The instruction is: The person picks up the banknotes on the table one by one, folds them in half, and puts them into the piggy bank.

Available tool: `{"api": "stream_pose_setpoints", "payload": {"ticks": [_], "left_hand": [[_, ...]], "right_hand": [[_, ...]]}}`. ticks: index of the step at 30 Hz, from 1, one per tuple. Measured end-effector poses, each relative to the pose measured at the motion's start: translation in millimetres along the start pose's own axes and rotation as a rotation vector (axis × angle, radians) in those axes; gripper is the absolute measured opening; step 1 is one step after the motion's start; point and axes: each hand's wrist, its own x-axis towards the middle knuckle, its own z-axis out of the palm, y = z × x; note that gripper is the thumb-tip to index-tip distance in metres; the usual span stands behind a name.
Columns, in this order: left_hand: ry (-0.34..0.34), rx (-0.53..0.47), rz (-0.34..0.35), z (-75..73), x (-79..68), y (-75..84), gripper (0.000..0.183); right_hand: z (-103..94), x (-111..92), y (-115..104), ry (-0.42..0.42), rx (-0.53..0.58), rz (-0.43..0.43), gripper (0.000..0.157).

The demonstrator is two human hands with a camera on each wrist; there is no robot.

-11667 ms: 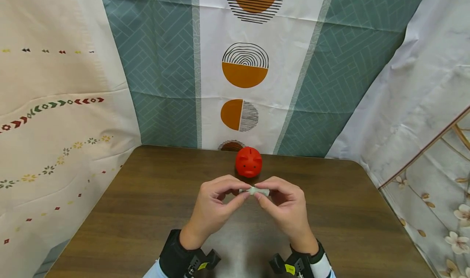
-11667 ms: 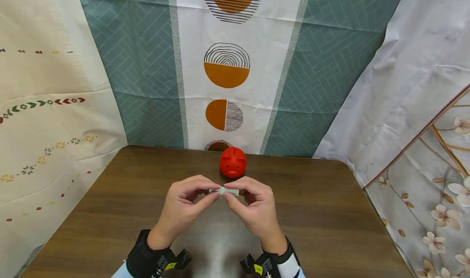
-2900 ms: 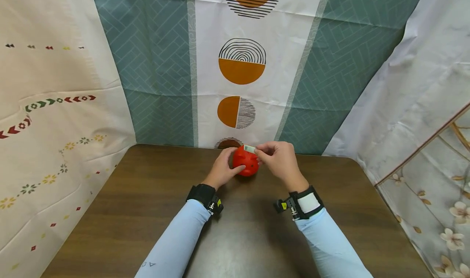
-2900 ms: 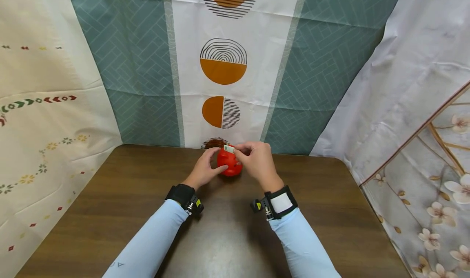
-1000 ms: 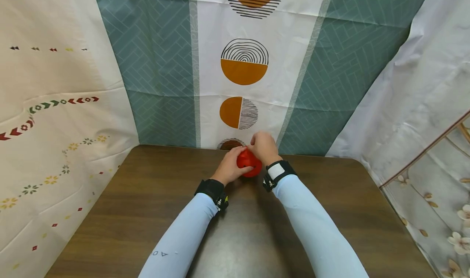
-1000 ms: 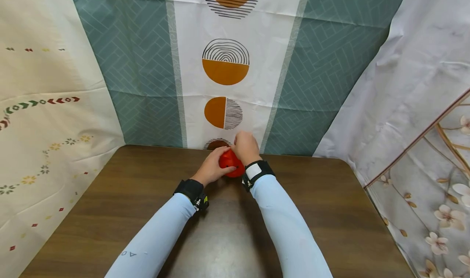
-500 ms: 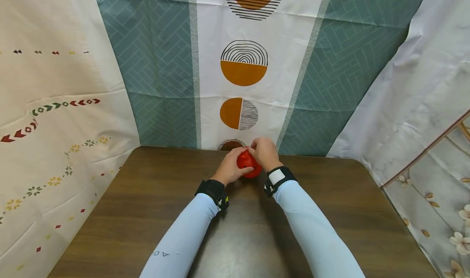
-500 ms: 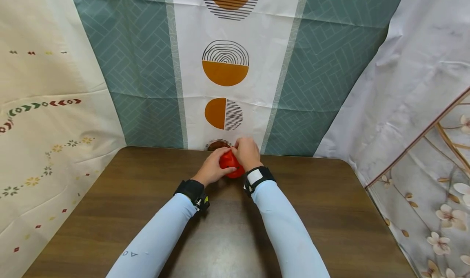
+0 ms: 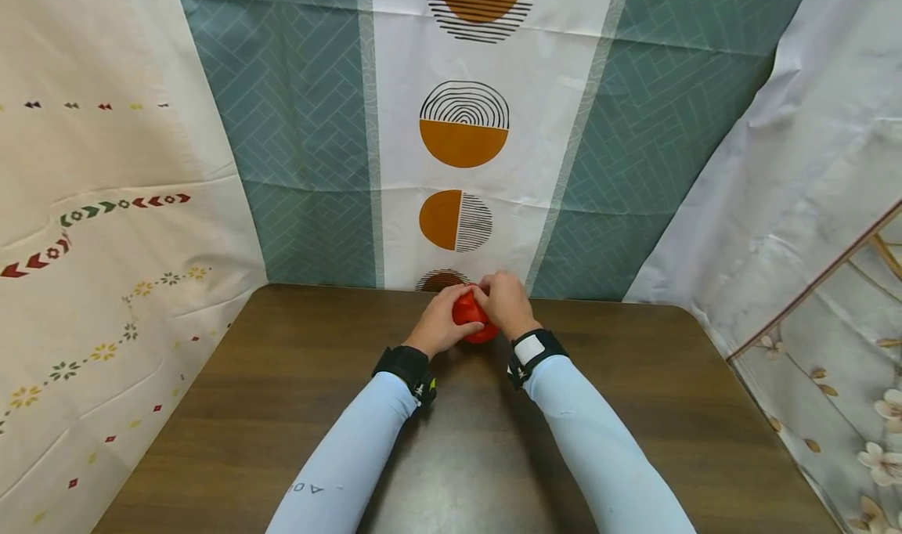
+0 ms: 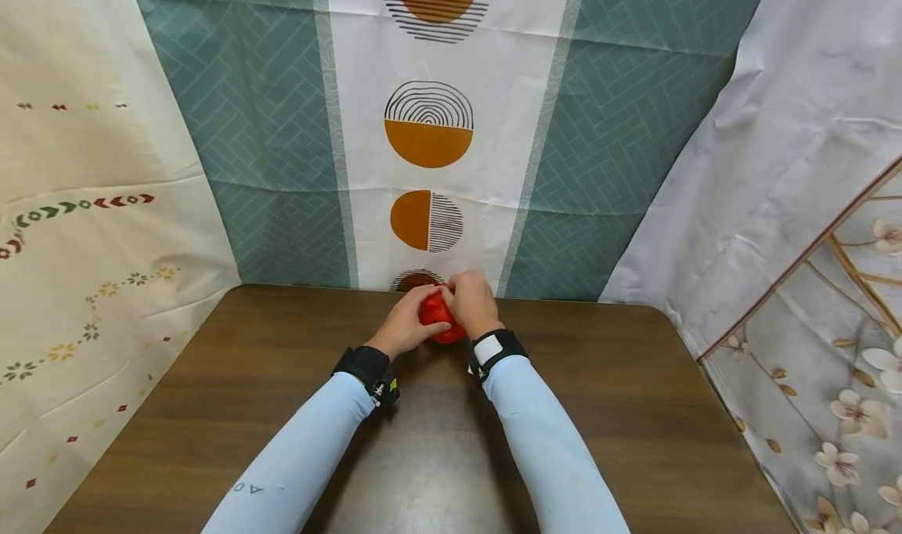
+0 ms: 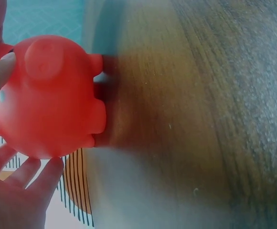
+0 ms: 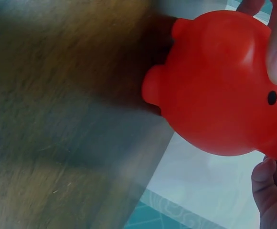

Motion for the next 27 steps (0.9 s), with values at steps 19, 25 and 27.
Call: {"api": "stream_pose_setpoints", "payload": {"ticks": [19, 25, 27], "left_hand": [[-0.016, 0.053, -0.009, -0.8, -4.1, 6.3, 0.074], [-0.001, 0.068, 0.014, -0.4, -4.5, 5.1, 0.075], [0.004, 0.065, 0.019, -0.5, -4.7, 5.2, 0.075]], "right_hand": [[15.4, -21, 7, 0.206, -0.209, -0.307, 0.024], [16.2, -21, 6, 0.219, -0.203, -0.295, 0.023], [16.2, -21, 6, 0.223, -0.190, -0.295, 0.023]]}}
